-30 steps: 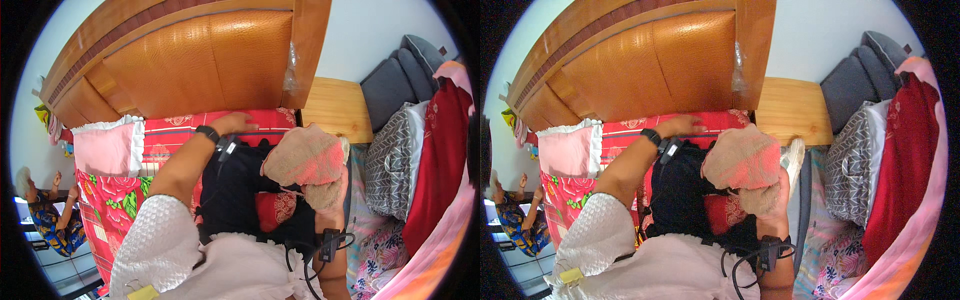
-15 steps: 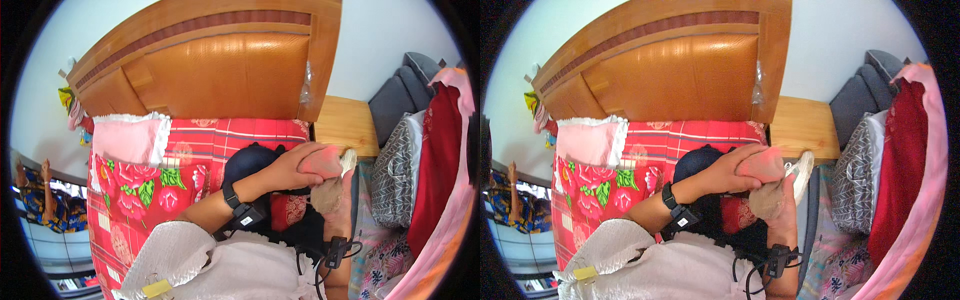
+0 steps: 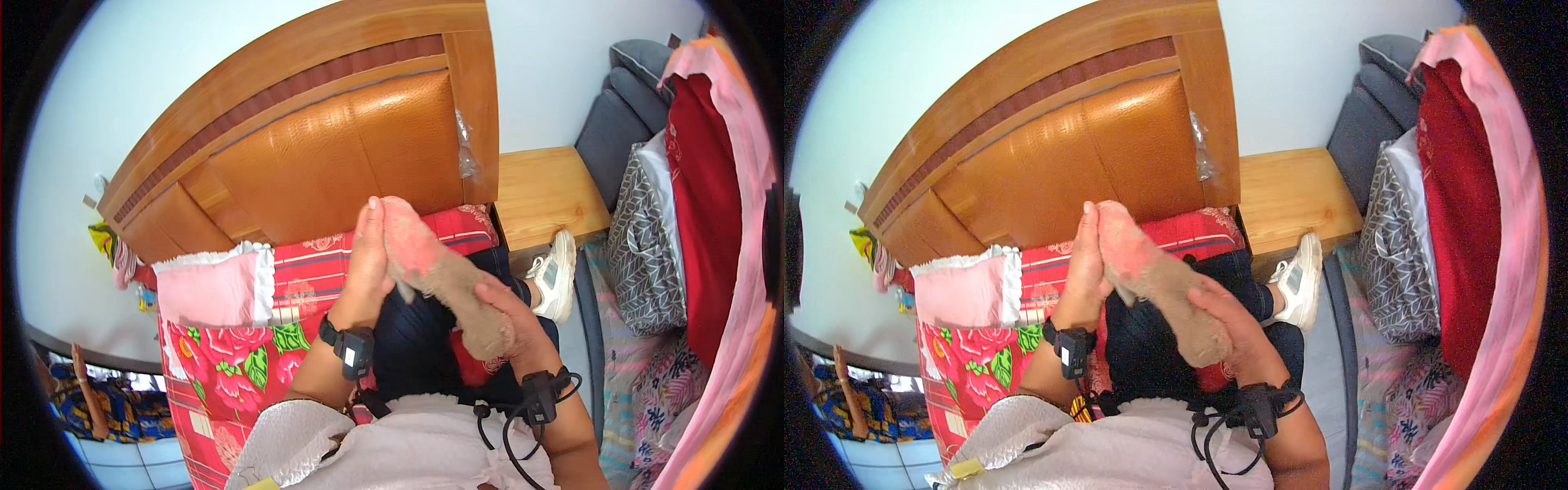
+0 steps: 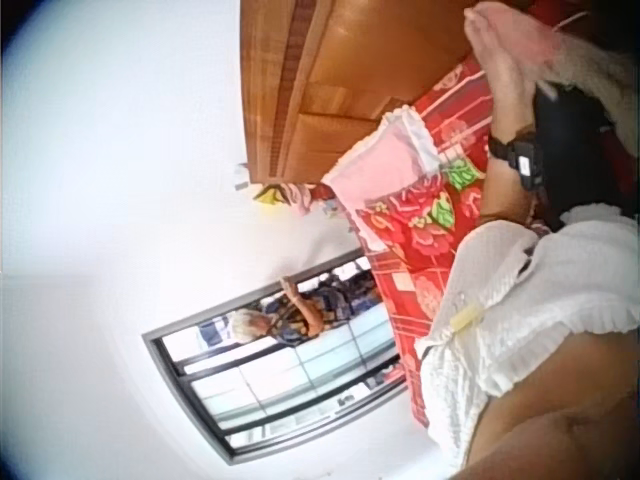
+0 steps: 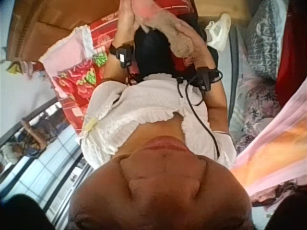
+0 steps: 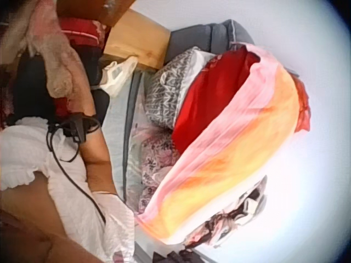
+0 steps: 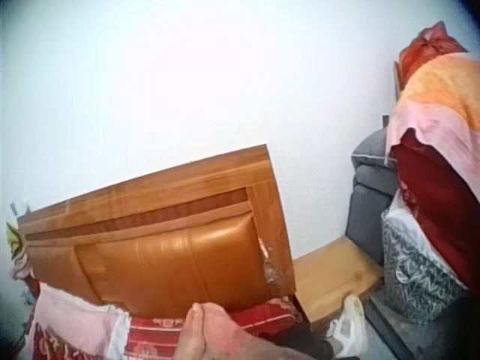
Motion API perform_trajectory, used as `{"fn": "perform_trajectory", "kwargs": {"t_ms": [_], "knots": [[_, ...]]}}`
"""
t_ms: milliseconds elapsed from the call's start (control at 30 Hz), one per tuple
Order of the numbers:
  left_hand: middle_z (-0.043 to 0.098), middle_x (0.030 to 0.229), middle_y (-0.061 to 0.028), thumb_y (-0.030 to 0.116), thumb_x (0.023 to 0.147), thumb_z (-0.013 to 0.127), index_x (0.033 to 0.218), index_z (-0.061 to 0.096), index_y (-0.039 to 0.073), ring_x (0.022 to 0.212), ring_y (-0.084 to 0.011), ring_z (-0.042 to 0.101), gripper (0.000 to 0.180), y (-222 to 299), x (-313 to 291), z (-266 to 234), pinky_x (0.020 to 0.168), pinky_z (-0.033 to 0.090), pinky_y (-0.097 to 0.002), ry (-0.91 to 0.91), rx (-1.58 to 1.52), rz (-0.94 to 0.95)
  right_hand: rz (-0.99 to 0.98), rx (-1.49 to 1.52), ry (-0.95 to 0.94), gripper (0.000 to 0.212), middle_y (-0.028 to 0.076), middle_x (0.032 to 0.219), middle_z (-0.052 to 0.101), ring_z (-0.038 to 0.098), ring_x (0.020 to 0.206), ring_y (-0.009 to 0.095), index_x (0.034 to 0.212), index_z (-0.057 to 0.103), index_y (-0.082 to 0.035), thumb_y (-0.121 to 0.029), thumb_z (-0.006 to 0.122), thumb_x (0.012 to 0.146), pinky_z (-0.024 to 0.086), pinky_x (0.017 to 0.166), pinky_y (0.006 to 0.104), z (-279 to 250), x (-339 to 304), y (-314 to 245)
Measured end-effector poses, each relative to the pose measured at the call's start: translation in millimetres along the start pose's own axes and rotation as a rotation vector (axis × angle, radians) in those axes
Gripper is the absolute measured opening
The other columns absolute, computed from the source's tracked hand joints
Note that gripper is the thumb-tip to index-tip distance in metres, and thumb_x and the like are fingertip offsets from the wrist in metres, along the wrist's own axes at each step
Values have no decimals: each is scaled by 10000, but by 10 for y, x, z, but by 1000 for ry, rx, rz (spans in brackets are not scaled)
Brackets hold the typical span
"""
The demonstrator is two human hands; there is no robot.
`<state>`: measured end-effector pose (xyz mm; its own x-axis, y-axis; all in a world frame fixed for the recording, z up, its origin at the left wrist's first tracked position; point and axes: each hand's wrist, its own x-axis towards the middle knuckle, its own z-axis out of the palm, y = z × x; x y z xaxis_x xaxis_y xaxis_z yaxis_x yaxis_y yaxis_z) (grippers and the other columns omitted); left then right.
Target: The person wipes the surface of a wooden bedside table and the wooden headboard of a bed with a cloth.
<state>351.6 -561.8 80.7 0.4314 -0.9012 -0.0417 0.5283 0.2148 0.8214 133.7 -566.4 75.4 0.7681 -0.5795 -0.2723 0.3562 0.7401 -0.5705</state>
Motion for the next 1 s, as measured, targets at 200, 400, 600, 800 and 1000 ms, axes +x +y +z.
{"fn": "perform_trajectory", "kwargs": {"t_ms": [200, 400, 600, 800, 1000], "knots": [[573, 998, -59, 265, 915, 468, 1103, 500, 93, 940, -184, 562, 257, 357, 348, -44, 836, 475, -327, -144, 0, -110, -16, 72, -114, 509, 96, 1152, 565, 580, 1006, 178, 1277, 425, -36, -247, 596, 847, 481, 846, 299, 75, 381, -124], [494, 1198, -103, -77, 800, 461, 1300, 367, 82, 1117, -212, 492, 533, 693, 740, -4, 920, 448, -351, -75, 159, 184, -130, 293, -241, 369, 111, 977, 634, 638, 799, 223, 1143, 545, -48, -277, 567, 856, 550, 631, 340, 352, 935, -397], [565, 1056, -119, -57, 764, 502, 1200, 509, 34, 1101, -237, 490, 446, 1060, 1367, -115, 914, 414, -323, -104, 991, 781, 15, 386, -238, 334, 111, 940, 638, 634, 771, 223, 1097, 557, -34, -276, 541, 868, 540, 643, 352, 562, 1684, -430], [281, 1362, -262, 244, 779, 637, 1320, 351, -9, 1226, -420, 318, 662, 465, 1980, -188, 1024, 264, -473, 6, 1645, 1092, -196, 402, -83, 281, 94, 930, 641, 630, 799, 215, 1046, 575, -48, -262, 528, 871, 535, 665, 348, 150, 2368, -370], [325, 1373, -185, 237, 807, 548, 1331, 356, 36, 1275, -353, 295, 593, -357, 1716, -449, 1010, 284, -450, -393, 2432, 1017, 44, 651, -68, 233, 66, 967, 639, 621, 893, 225, 993, 595, -95, -267, 533, 849, 524, 756, 377, -504, 2205, 0]]}}
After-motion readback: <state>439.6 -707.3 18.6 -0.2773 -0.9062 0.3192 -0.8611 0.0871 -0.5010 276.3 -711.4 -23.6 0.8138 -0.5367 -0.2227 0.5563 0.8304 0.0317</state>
